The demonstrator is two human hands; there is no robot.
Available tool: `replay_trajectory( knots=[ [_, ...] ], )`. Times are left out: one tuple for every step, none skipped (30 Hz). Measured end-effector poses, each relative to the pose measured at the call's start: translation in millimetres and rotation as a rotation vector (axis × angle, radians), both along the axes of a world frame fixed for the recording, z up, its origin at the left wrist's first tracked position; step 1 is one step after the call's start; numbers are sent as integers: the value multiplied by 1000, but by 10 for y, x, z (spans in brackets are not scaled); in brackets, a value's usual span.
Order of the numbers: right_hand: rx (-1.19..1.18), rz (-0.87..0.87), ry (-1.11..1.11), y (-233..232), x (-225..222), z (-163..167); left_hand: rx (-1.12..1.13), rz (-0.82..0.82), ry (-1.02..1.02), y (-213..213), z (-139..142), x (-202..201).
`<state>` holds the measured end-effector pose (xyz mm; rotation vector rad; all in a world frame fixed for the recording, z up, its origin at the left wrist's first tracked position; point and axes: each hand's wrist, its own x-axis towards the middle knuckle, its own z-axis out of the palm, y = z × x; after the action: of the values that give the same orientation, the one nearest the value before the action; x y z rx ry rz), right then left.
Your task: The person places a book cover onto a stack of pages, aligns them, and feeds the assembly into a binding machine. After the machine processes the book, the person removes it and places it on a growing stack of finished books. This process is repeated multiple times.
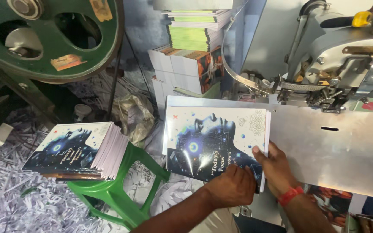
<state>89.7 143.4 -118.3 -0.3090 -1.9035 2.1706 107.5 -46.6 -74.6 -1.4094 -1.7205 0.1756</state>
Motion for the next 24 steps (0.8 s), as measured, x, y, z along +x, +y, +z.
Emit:
replay_trajectory(
  knots=[
    [22, 2, 32, -4, 37, -23, -9, 8, 10, -6, 26, 38],
    [44, 2, 65, 1, 75, -39, -15, 44, -30, -5, 49, 96],
    [66, 0, 97, 16, 122, -54, -21, 79, -72, 8, 64, 184],
    [39, -16, 112, 30, 187, -75, -26, 114, -115, 21, 83, 245],
    [11, -32, 130, 45, 248, -91, -8, 95, -322, 21, 107, 280],
    [-18, -47, 150, 58, 287, -96, 10, 75, -526, -2, 131, 316],
    [8, -61, 155, 97, 315, -86, 27, 55, -729, -38, 164, 317],
    [33, -75, 157, 161, 356, -67, 35, 204, -764, -78, 213, 240],
    [59, -89, 154, 225, 404, -47, 46, 354, -801, -136, 256, 170],
    [2, -68, 170, 282, 432, -19, 262, 548, -809, -221, 311, 75],
    [-55, -48, 188, 335, 459, 18, 480, 739, -804, -324, 384, -41],
    [-112, -30, 203, 370, 496, 49, 625, 677, -645, -485, 468, -126],
    [-90, -15, 210, 404, 520, 93, 764, 608, -480, -628, 569, -202],
    [-68, -3, 218, 445, 540, 149, 862, 515, -615, -701, 674, -265],
    [-46, 8, 225, 465, 562, 202, 956, 415, -751, -745, 794, -329],
    [-35, 21, 244, 456, 581, 248, 1043, 310, -889, -757, 914, -370],
    [-23, 31, 264, 438, 592, 298, 903, 306, -717, -760, 1024, -373],
    [-12, 40, 284, 427, 607, 351, 761, 298, -546, -763, 1129, -354],
    [33, 44, 294, 408, 634, 400, 617, 289, -377, -747, 1233, -342],
    [75, 48, 301, 376, 662, 444, 550, 242, -447, -688, 1331, -352],
    [118, 53, 305, 335, 697, 478, 481, 196, -519, -605, 1402, -353],
    [157, 55, 315, 293, 733, 511, 412, 152, -590, -524, 1440, -326],
    [198, 58, 329, 261, 761, 550, 398, 193, -668, -443, 1456, -288],
    [239, 60, 346, 241, 771, 598, 383, 233, -742, -353, 1473, -270]
  ],
)
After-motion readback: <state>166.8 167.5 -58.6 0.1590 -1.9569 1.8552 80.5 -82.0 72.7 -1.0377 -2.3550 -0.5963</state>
